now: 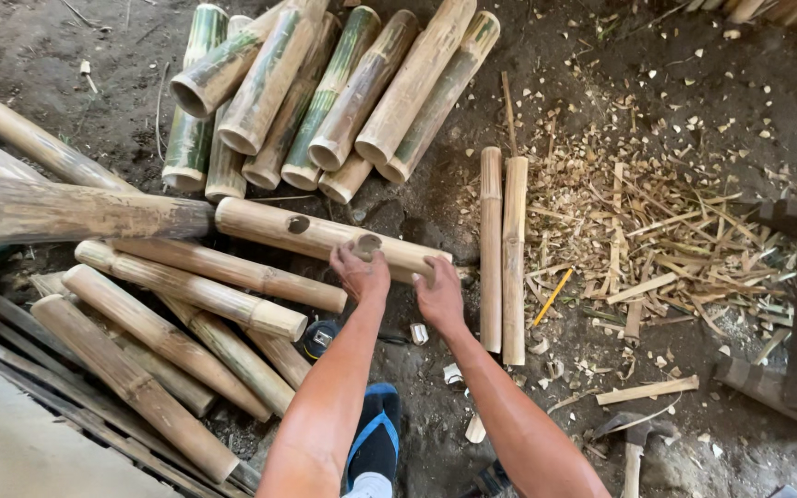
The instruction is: The person uses a hammer and chisel to carve holes into bamboo poles. They measure and mark the bamboo with a tape measure and pencil, then strike the chisel to remove material and form circular openings.
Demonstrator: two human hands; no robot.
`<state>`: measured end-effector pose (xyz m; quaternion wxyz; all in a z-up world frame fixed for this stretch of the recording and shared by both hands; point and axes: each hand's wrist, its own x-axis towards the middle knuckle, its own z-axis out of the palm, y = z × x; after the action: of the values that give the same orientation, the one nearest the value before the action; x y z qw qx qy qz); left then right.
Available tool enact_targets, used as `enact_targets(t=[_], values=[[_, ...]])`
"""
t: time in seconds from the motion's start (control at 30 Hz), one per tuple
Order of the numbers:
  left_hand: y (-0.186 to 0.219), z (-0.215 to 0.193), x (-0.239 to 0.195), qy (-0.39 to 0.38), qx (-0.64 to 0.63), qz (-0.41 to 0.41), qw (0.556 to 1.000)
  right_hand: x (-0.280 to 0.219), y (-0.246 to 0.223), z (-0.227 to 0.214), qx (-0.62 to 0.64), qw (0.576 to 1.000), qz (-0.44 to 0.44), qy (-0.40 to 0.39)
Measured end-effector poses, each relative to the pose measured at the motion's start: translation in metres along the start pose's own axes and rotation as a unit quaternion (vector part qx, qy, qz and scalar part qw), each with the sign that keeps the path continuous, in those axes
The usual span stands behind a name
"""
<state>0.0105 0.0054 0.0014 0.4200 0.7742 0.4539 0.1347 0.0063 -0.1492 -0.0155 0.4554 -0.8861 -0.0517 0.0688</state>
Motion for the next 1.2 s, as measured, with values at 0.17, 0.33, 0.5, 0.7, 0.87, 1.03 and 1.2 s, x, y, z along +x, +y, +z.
enact_targets(t=[0.17,0.33,0.5,0.7,0.87,1.03,1.2], values=[[0.005,0.006,0.042,-0.114,0.032,0.033,0.992,0.027,-0.064,-0.003,0.04,0.997,0.019,-0.065],[0.016,0.016,0.089,-0.136,-0.022,0.022,0.99,0.07,-0.073,0.028,0.13,0.984,0.025,-0.122],[0.025,0.024,0.117,-0.13,-0.101,-0.031,0.986,0.11,-0.073,0.054,0.12,0.982,-0.023,-0.146],[0.028,0.055,0.168,-0.008,-0.131,0.054,0.99,0.123,-0.095,0.053,0.234,0.946,0.082,-0.207],[0.057,0.063,0.18,0.019,-0.107,0.044,0.993,0.135,-0.116,0.043,0.242,0.938,0.128,-0.212],[0.095,0.014,0.174,-0.021,0.008,-0.025,0.999,0.127,-0.113,0.039,0.246,0.93,0.167,-0.216],[0.115,-0.012,0.12,-0.017,-0.07,-0.066,0.995,0.121,-0.11,0.027,0.372,0.884,0.229,-0.169]])
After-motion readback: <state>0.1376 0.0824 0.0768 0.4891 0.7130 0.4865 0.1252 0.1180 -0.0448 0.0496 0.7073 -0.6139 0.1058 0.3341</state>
